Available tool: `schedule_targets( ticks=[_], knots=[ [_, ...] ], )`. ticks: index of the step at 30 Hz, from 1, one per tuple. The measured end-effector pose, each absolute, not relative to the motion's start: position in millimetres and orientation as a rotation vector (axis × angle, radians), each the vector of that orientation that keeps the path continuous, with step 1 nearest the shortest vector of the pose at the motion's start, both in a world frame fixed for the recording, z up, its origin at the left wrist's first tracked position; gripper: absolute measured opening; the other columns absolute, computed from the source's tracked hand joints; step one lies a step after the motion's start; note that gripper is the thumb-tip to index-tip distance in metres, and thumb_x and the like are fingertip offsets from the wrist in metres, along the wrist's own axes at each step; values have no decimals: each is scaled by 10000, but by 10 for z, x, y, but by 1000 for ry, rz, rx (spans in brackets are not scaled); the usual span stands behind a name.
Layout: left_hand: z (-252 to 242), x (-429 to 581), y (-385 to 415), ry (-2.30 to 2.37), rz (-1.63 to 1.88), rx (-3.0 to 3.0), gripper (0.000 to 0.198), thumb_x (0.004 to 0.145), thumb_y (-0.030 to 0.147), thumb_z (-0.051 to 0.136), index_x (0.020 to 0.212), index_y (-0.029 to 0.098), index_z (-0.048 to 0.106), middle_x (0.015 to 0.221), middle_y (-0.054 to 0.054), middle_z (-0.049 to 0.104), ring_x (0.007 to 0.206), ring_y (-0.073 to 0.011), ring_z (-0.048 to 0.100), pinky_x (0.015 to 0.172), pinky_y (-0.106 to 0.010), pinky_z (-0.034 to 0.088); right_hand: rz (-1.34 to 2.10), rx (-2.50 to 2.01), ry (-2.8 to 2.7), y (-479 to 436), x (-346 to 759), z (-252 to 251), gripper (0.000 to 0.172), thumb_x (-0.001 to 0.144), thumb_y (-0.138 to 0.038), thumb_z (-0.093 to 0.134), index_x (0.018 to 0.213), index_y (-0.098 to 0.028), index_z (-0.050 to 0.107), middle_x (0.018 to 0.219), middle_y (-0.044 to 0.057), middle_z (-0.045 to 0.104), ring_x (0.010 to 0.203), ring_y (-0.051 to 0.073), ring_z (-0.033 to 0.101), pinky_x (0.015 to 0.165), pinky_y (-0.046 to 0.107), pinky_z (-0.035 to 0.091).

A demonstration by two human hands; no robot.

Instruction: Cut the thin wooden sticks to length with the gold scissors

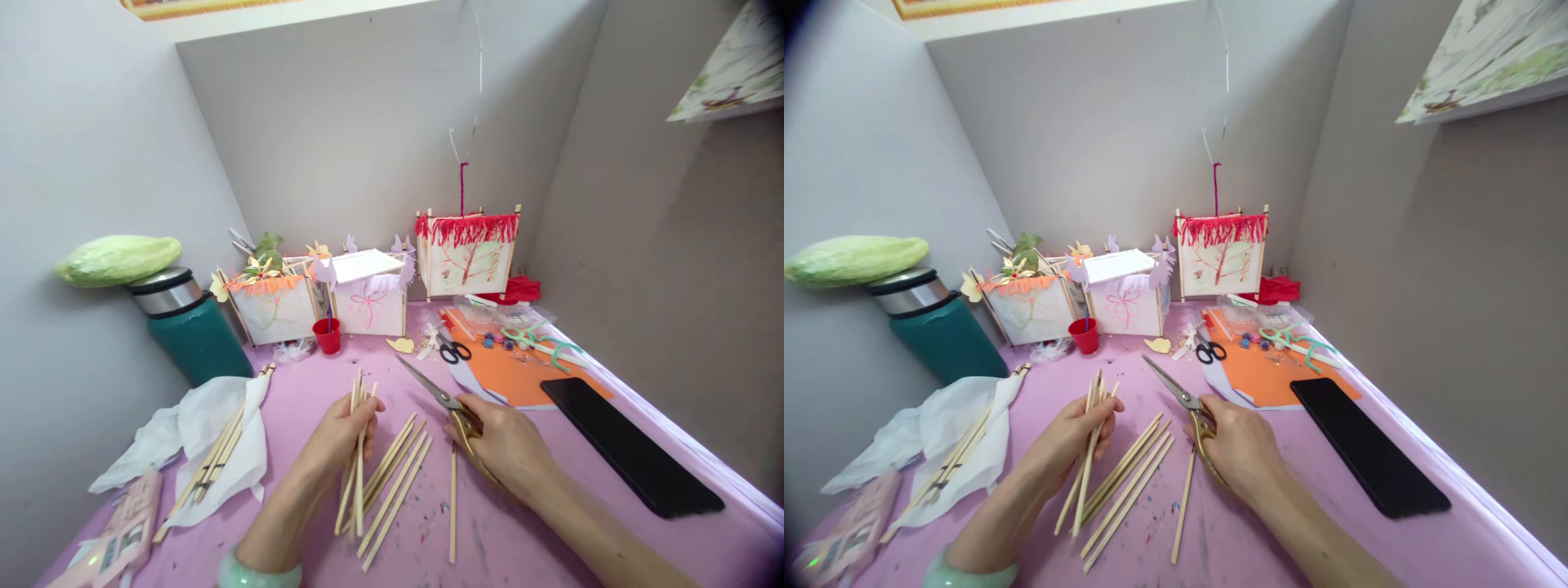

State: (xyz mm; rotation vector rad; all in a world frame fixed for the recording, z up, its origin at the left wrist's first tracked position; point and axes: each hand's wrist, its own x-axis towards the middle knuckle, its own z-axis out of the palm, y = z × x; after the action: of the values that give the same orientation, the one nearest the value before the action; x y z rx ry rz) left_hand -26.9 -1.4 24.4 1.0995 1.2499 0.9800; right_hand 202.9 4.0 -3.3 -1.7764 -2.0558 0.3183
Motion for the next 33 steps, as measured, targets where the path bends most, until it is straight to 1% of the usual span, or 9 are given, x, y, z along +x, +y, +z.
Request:
schedule_targets(
  ticks=[3,5,8,15,18,22,25,29,33],
  knots=[
    [250,-245,-33,1350,899,1249,254,779,436,506,829,189,540,511,95,374,360,-75,318,460,-249,341,327,-1724,-1966,49,2030,-17,202,806,-386,568,974,-293,630,808,-21,698,748,183,643,614,245,381],
    [229,-228,-45,1545,771,1512,177,761,367,524,751,194,561,507,63,430,424,-106,398,492,-254,334,347,-1731,-1965,40,2017,-20,191,799,-379,572,956,-291,634,787,-27,695,732,180,641,605,242,380],
    [178,-180,-74,1811,505,1872,115,734,259,518,667,195,585,616,-15,592,599,-162,539,556,-267,329,352,-1757,-2012,14,1989,-37,159,791,-359,578,924,-297,640,778,-38,693,721,175,640,585,239,369],
    [111,-1,-173,1921,214,2127,142,774,243,476,724,197,602,742,-85,660,694,-220,601,562,-292,307,278,-1730,-2063,-11,1957,-86,140,810,-338,561,926,-294,628,839,-35,697,761,173,639,595,240,360],
    [74,4,-176,1883,339,2135,147,776,238,483,677,199,584,700,-104,643,647,-241,589,552,-303,290,278,-1718,-2072,-18,1955,-91,151,816,-347,559,941,-290,620,847,-26,693,757,174,635,597,243,359],
    [85,-105,-95,1821,625,1952,125,748,245,535,627,223,516,613,-50,598,574,-208,539,538,-282,264,273,-1743,-2053,-19,1958,-91,195,798,-397,589,954,-284,622,853,-11,687,769,188,633,615,256,371],
    [157,-210,-22,1768,819,1751,29,729,208,549,719,225,527,612,-6,589,588,-187,532,552,-265,290,242,-1767,-2032,0,1971,-110,350,741,-400,647,1065,-272,606,950,22,682,841,213,633,662,278,398],
    [228,-290,12,1561,945,1630,145,772,193,474,870,226,577,654,18,615,599,-172,531,555,-258,334,229,-1663,-2116,32,2003,-153,487,722,-272,619,1204,-248,549,1088,54,645,971,217,605,807,306,414],
    [259,-283,-7,1490,1098,1560,121,810,249,489,727,200,563,660,8,584,596,-149,503,563,-251,354,266,-1596,-2195,50,2035,-164,495,760,-235,530,1255,-218,511,1107,72,630,991,214,592,833,309,418]
  ],
)
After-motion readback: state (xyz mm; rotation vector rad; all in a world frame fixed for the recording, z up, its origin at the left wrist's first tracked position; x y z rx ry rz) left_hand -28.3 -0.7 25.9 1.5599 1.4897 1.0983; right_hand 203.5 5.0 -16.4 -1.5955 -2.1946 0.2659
